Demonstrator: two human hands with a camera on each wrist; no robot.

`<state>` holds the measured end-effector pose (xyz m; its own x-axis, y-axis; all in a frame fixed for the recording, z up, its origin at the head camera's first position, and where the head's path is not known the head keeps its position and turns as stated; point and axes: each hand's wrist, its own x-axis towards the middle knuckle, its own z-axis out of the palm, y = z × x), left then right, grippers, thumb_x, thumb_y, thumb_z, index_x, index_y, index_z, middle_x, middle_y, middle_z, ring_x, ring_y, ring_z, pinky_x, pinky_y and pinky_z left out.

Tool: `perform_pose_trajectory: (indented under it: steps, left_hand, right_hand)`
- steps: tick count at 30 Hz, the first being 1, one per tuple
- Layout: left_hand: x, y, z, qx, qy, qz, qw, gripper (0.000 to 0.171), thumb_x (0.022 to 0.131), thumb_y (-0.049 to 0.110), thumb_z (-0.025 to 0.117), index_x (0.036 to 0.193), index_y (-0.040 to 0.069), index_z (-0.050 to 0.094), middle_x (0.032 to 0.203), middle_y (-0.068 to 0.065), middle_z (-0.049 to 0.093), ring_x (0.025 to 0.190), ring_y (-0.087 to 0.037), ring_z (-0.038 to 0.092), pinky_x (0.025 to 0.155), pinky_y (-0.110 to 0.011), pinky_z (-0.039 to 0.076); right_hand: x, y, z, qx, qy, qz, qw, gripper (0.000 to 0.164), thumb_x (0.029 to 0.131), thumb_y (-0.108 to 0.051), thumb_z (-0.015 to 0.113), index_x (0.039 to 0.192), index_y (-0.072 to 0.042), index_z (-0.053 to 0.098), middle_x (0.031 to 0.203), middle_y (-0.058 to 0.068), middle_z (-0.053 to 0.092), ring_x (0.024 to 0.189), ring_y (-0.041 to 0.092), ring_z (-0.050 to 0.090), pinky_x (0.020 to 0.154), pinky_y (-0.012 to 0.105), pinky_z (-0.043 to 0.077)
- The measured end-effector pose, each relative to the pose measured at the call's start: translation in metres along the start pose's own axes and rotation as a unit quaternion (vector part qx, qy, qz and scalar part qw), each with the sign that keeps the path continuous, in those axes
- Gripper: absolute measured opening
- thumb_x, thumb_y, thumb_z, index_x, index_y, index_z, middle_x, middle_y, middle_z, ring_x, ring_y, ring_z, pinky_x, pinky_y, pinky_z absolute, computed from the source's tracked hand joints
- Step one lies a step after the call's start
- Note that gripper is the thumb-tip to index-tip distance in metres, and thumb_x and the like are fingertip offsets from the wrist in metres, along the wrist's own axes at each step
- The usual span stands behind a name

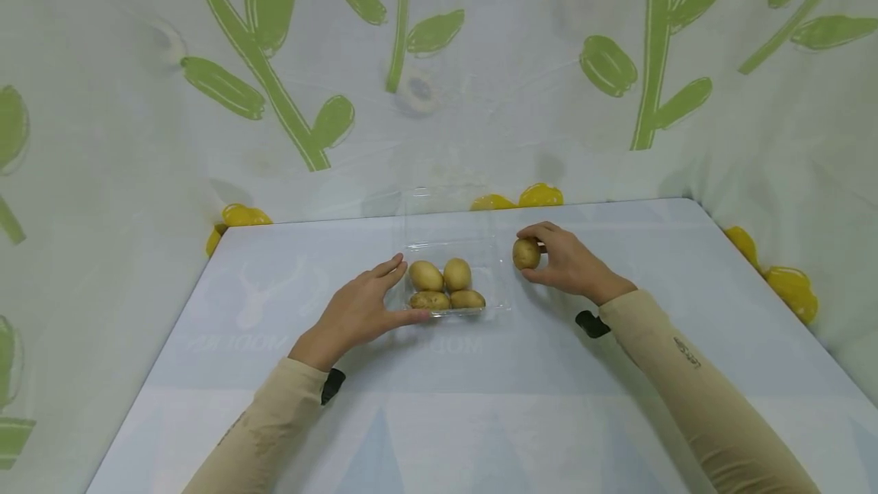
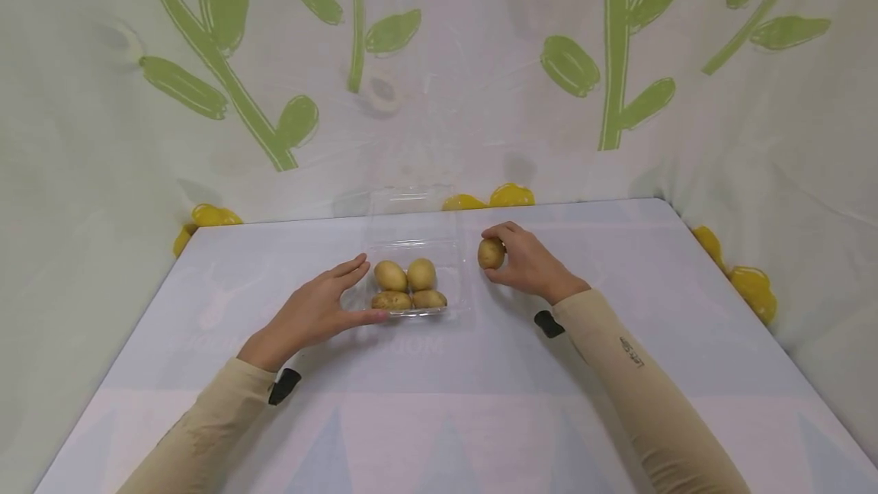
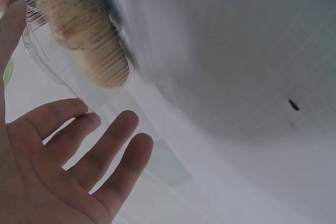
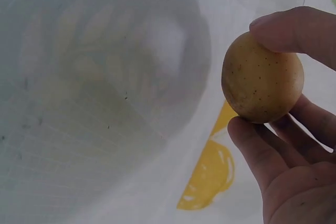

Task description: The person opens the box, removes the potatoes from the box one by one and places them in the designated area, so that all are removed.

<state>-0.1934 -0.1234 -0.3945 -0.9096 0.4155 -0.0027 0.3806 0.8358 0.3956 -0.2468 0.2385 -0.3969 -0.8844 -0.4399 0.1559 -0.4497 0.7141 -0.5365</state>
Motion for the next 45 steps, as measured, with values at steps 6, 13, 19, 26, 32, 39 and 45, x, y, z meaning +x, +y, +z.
perform_pose_trajectory:
  steps: [6, 13, 19, 26, 32, 39, 45]
  left_hand:
    - [0.001, 0.001, 0.002, 0.000, -0.004, 0.000, 1.0000, 0.102, 0.082, 0.073, 0.068, 0.156, 0.011, 0.039, 0.165, 0.002, 0.029, 0.145, -0.034, 0.039, 0.110, -0.055, 0.041]
    - [0.000, 0.003, 0.002, 0.002, -0.003, 0.001, 1.0000, 0.101, 0.082, 0.071, 0.069, 0.156, 0.009, 0.040, 0.164, 0.000, 0.030, 0.144, -0.034, 0.039, 0.109, -0.054, 0.041]
    - [-0.001, 0.003, 0.000, 0.000, -0.002, 0.000, 1.0000, 0.100, 0.082, 0.070, 0.070, 0.155, 0.009, 0.040, 0.164, -0.001, 0.030, 0.144, -0.035, 0.040, 0.108, -0.055, 0.042]
    - [-0.002, 0.002, 0.000, -0.002, 0.004, -0.001, 1.0000, 0.101, 0.082, 0.070, 0.070, 0.155, 0.008, 0.041, 0.164, -0.001, 0.031, 0.144, -0.034, 0.039, 0.109, -0.055, 0.041]
    - [-0.001, 0.000, 0.000, -0.003, 0.006, 0.001, 1.0000, 0.101, 0.081, 0.070, 0.071, 0.155, 0.009, 0.040, 0.164, -0.001, 0.031, 0.145, -0.034, 0.039, 0.110, -0.054, 0.041]
    - [0.000, 0.000, 0.001, -0.003, 0.004, 0.002, 1.0000, 0.101, 0.082, 0.070, 0.071, 0.156, 0.009, 0.040, 0.164, 0.000, 0.031, 0.145, -0.034, 0.039, 0.110, -0.054, 0.041]
    - [0.000, 0.000, 0.001, -0.005, 0.006, 0.004, 1.0000, 0.101, 0.081, 0.071, 0.070, 0.156, 0.009, 0.040, 0.164, 0.000, 0.031, 0.144, -0.034, 0.039, 0.110, -0.054, 0.041]
  right_hand:
    - [0.001, 0.004, 0.003, 0.003, -0.010, 0.008, 1.000, 0.059, 0.081, -0.003, 0.082, 0.133, 0.007, 0.055, 0.134, 0.022, 0.055, 0.119, 0.035, 0.058, 0.100, 0.046, 0.052]
    - [0.000, 0.006, 0.007, -0.007, -0.022, 0.008, 1.000, 0.059, 0.081, -0.003, 0.083, 0.132, 0.006, 0.056, 0.134, 0.022, 0.055, 0.118, 0.035, 0.059, 0.099, 0.046, 0.052]
    - [-0.002, 0.003, 0.003, -0.015, -0.012, 0.003, 1.000, 0.055, 0.083, -0.004, 0.082, 0.131, 0.007, 0.057, 0.134, 0.023, 0.055, 0.119, 0.036, 0.058, 0.100, 0.047, 0.051]
    - [-0.005, 0.007, 0.001, -0.028, -0.014, 0.039, 0.999, 0.057, 0.083, -0.013, 0.082, 0.132, 0.005, 0.059, 0.135, 0.021, 0.057, 0.117, 0.033, 0.057, 0.100, 0.048, 0.049]
    - [-0.008, 0.013, 0.001, -0.035, -0.015, 0.047, 0.998, 0.058, 0.084, -0.015, 0.083, 0.134, 0.003, 0.058, 0.135, 0.021, 0.057, 0.117, 0.032, 0.057, 0.101, 0.048, 0.048]
    - [-0.009, 0.014, 0.001, -0.034, -0.012, 0.032, 0.999, 0.059, 0.084, -0.013, 0.082, 0.135, 0.005, 0.058, 0.136, 0.022, 0.057, 0.117, 0.034, 0.057, 0.101, 0.050, 0.049]
    - [-0.009, 0.013, -0.001, -0.028, -0.011, 0.031, 0.999, 0.060, 0.084, -0.013, 0.083, 0.136, 0.004, 0.058, 0.136, 0.022, 0.057, 0.116, 0.035, 0.058, 0.100, 0.050, 0.049]
